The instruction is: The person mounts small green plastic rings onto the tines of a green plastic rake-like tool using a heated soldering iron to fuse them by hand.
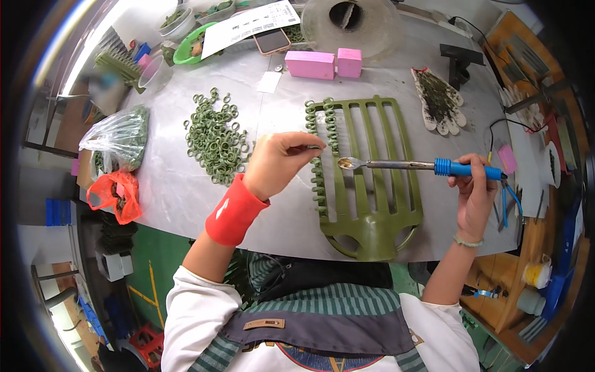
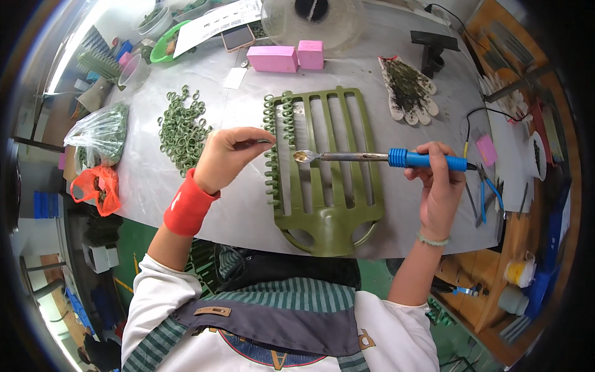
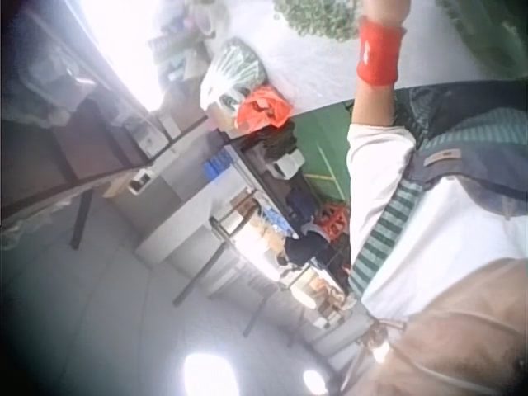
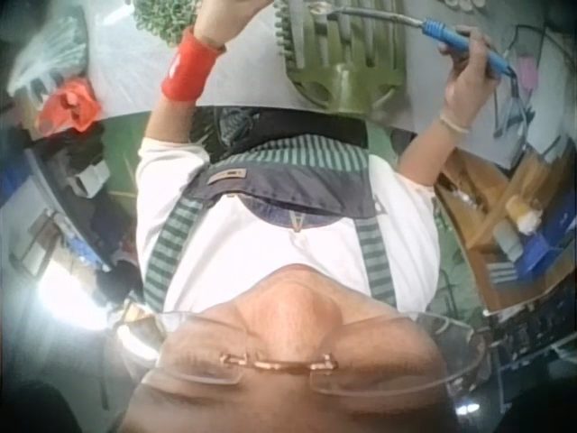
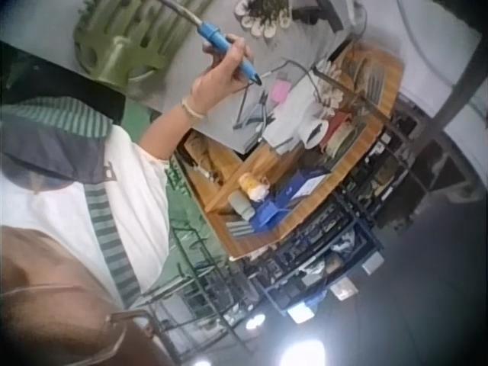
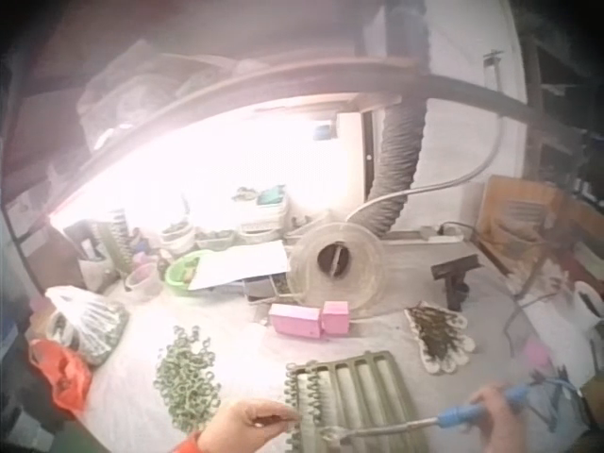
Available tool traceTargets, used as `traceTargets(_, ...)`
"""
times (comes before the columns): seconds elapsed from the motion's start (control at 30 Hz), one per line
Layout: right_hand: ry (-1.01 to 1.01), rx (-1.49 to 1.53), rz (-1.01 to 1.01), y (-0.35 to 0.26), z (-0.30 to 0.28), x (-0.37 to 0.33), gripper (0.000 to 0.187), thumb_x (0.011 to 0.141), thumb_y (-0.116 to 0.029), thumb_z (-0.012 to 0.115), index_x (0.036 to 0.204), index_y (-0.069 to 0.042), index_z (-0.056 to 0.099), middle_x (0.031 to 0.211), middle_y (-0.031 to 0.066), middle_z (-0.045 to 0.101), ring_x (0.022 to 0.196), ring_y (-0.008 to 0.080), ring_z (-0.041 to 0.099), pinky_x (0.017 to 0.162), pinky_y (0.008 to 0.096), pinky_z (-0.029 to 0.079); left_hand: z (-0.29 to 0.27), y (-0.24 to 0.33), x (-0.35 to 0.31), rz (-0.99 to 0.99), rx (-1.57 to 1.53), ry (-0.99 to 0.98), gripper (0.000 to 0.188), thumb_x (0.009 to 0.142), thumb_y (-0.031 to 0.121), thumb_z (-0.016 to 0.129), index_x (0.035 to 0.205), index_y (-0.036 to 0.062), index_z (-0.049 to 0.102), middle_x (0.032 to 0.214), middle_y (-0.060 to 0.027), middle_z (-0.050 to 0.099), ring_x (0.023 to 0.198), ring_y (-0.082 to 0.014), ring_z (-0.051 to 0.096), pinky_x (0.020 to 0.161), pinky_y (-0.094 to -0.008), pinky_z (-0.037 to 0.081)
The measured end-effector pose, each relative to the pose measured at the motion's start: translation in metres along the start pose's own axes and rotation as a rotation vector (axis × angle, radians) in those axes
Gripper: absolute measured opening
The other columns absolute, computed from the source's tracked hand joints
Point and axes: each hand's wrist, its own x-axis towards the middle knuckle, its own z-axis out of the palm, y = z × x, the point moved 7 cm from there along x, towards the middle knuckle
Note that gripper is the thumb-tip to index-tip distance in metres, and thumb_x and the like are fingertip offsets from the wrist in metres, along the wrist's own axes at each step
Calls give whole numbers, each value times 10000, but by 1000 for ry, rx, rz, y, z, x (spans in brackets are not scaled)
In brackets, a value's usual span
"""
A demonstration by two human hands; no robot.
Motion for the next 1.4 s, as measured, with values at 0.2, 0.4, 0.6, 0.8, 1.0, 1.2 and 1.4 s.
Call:
traceTargets(0.2,-9,26,15,8,3,1,242,931,-237,639,898,3,650,782,64,654,582,145,630,544,246,512,26,2,7,198,208,36,138,824,5,691,956,30,724,875,-64,698,742,-178,639,683,-280,520)
traceTargets(0.4,-9,61,54,18,5,3,238,936,-228,632,898,6,649,778,66,653,584,145,633,555,246,519,40,17,10,476,556,99,145,775,90,729,920,86,730,823,-36,700,834,-237,604,770,-349,505)
traceTargets(0.6,-33,94,47,29,13,5,221,938,-205,627,903,12,647,784,67,652,591,147,637,559,255,524,47,14,13,500,689,101,98,786,132,722,883,124,736,808,12,701,844,-204,588,769,-341,466)
traceTargets(0.8,25,37,11,6,1,1,203,921,-182,639,910,21,645,816,71,652,585,154,629,547,255,518,47,16,13,502,753,55,116,765,127,728,881,125,731,811,25,696,854,-186,595,761,-338,459)
traceTargets(1.0,19,66,20,2,-4,0,224,924,-208,631,883,13,627,811,68,635,549,157,603,509,238,480,-25,-14,12,142,408,190,127,829,85,712,955,73,702,877,-71,681,785,-179,634,661,-298,511)
traceTargets(1.2,-5,45,14,1,-2,-2,227,930,-216,626,887,7,629,809,68,639,548,154,604,515,234,473,-57,-75,-17,94,909,1,158,803,56,671,957,17,675,1002,-106,658,896,-316,635,787,-387,523)
traceTargets(1.4,-23,51,4,-5,3,-5,235,933,-226,625,892,5,628,813,72,641,560,151,609,530,230,472,-60,-80,-15,201,969,206,94,825,63,656,909,20,663,915,-99,663,864,-302,638,756,-376,524)
